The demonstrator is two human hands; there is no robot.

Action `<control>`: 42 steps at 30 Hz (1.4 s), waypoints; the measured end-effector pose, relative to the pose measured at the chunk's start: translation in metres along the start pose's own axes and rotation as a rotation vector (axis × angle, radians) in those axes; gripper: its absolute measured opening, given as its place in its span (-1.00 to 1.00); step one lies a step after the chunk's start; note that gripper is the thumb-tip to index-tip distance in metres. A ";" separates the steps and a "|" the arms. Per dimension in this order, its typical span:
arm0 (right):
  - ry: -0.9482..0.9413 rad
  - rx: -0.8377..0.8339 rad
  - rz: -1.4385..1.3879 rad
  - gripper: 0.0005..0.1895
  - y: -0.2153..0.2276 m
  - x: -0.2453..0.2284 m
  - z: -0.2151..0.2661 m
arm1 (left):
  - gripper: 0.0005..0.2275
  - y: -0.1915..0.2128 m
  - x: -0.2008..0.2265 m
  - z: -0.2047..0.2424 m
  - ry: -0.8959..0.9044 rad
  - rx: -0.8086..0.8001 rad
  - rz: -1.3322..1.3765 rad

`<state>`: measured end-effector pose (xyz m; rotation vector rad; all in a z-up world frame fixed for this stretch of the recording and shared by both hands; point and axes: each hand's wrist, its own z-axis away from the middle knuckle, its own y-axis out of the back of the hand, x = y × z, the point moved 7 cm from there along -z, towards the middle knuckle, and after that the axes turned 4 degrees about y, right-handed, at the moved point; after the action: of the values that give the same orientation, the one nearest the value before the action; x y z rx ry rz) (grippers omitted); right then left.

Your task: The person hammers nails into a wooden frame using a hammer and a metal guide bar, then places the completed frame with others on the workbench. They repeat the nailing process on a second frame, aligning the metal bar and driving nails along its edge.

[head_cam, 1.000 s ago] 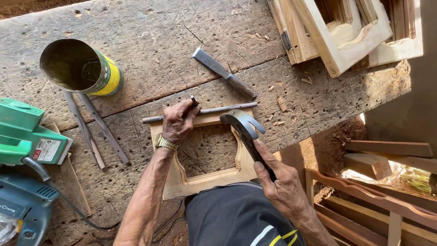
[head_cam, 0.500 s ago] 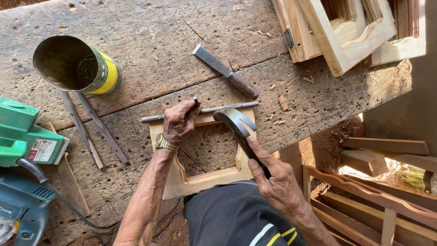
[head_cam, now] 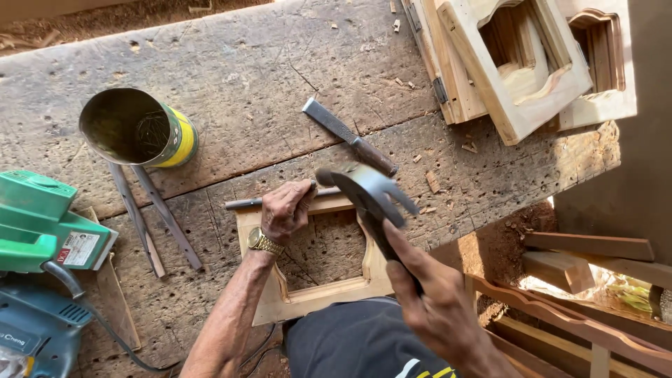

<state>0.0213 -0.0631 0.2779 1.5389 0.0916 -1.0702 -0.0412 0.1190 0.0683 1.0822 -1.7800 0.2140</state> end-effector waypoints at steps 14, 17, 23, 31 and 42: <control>0.172 0.056 0.099 -0.42 0.020 -0.029 -0.001 | -0.85 -0.001 -0.006 0.001 -0.001 -0.007 0.015; 0.127 0.239 -0.534 -0.54 0.028 -0.032 -0.007 | -0.85 0.000 -0.002 0.005 -0.016 0.007 0.021; -0.063 -0.118 0.122 -0.43 -0.001 -0.004 -0.028 | -0.62 -0.008 -0.020 0.012 -0.081 0.000 0.057; 0.161 0.071 0.145 -0.45 0.003 -0.017 -0.022 | -0.85 -0.003 -0.008 0.010 -0.073 0.032 0.012; 0.106 0.108 0.009 -0.41 0.022 -0.012 0.004 | -0.90 0.012 -0.009 0.006 0.224 0.085 0.154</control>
<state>0.0253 -0.0671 0.3029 1.6924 0.1013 -0.9998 -0.0530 0.1275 0.0618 0.9411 -1.6637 0.4895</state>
